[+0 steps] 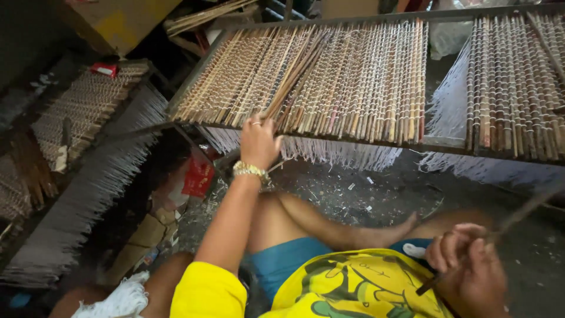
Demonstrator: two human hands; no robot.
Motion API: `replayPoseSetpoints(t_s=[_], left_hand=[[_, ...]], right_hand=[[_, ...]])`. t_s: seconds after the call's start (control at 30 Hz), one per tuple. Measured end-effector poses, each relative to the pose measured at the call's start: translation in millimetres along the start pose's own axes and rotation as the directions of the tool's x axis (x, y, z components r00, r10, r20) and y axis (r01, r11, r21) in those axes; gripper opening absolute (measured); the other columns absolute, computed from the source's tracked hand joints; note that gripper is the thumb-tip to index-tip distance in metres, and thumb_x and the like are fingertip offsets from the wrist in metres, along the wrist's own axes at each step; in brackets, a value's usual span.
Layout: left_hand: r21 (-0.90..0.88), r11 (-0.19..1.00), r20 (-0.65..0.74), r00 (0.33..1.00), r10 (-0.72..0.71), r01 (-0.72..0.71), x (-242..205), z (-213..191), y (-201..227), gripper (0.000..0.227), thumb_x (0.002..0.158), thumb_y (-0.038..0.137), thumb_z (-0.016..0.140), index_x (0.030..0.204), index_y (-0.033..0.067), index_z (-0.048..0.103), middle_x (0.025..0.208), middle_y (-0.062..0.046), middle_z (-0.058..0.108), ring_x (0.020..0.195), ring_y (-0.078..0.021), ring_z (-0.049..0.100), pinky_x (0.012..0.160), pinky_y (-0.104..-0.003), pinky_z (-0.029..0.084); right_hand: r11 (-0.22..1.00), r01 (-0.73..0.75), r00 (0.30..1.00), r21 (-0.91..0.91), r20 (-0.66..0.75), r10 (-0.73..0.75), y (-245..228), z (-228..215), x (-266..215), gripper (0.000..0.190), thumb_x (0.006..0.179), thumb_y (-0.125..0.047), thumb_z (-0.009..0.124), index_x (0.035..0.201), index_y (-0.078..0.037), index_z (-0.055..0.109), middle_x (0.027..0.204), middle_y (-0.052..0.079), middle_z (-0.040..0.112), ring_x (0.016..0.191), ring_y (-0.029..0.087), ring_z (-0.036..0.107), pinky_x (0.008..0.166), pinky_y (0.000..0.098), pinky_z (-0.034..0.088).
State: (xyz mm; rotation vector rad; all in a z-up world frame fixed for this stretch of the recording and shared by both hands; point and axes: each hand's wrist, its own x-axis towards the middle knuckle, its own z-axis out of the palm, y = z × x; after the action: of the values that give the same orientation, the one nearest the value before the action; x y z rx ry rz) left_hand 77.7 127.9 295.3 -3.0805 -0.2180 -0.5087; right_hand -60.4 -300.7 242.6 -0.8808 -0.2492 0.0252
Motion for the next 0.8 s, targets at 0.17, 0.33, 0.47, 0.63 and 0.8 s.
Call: replayPoseSetpoints(t_s=[0.17,0.33,0.47,0.63,0.8], left_hand=[[0.031,0.997,0.198,0.977,-0.081,0.077,25.0,19.6,-12.7,0.084,0.081,0.051,0.085,0.140,0.0037,0.049,0.152,-0.025,0.042,0.135,-0.0391,0.048,0.104,-0.050,0.051],[0.033,0.972,0.297,0.927,-0.230,0.231,40.9,18.4,-4.5,0.080,0.083,0.012,0.073,0.153,0.0078,0.036,0.155,-0.027,0.039,0.129,-0.0412,0.052,0.091,-0.053,0.060],[-0.030,0.962,0.357,0.902,-0.244,0.272,46.7,13.5,-3.1,0.057,0.090,-0.014,0.057,0.144,-0.0015,0.045,0.139,-0.027,0.051,0.095,-0.0306,0.065,0.078,-0.039,0.066],[-0.012,0.942,0.463,0.837,-0.292,0.336,57.5,3.7,-5.8,0.040,0.096,-0.004,0.057,0.136,0.0002,0.049,0.109,-0.015,0.059,0.078,-0.0230,0.067,0.065,-0.035,0.064],[-0.084,0.893,0.561,0.761,-0.324,0.442,51.4,-27.8,7.0,0.031,0.105,0.003,0.045,0.136,0.0001,0.044,0.082,-0.005,0.056,0.067,-0.0191,0.058,0.057,-0.033,0.055]], right_hand=[[0.995,-0.036,0.995,0.090,0.098,0.027,32.0,-16.4,-4.1,0.031,0.109,-0.032,0.057,0.126,-0.008,0.065,0.065,0.003,0.045,0.049,0.015,0.043,0.048,0.0292,0.036],[0.991,-0.128,0.991,0.046,0.053,0.126,44.8,-38.0,-4.1,0.031,0.109,-0.027,0.052,0.124,-0.003,0.064,0.066,0.004,0.041,0.049,0.016,0.040,0.045,0.0310,0.035],[0.983,-0.173,0.985,0.062,0.014,0.172,42.6,-36.6,-2.6,0.032,0.109,-0.029,0.053,0.124,-0.004,0.065,0.067,0.004,0.041,0.049,0.015,0.039,0.044,0.0300,0.035],[0.980,-0.182,0.982,0.081,-0.042,0.186,40.5,-41.6,-3.1,0.032,0.108,-0.030,0.055,0.124,-0.004,0.064,0.068,0.005,0.042,0.050,0.015,0.040,0.043,0.0289,0.033],[0.985,-0.169,0.981,-0.025,-0.101,0.165,40.3,-36.2,0.3,0.034,0.112,-0.030,0.048,0.125,-0.002,0.061,0.066,0.004,0.040,0.049,0.014,0.036,0.043,0.0293,0.032]])
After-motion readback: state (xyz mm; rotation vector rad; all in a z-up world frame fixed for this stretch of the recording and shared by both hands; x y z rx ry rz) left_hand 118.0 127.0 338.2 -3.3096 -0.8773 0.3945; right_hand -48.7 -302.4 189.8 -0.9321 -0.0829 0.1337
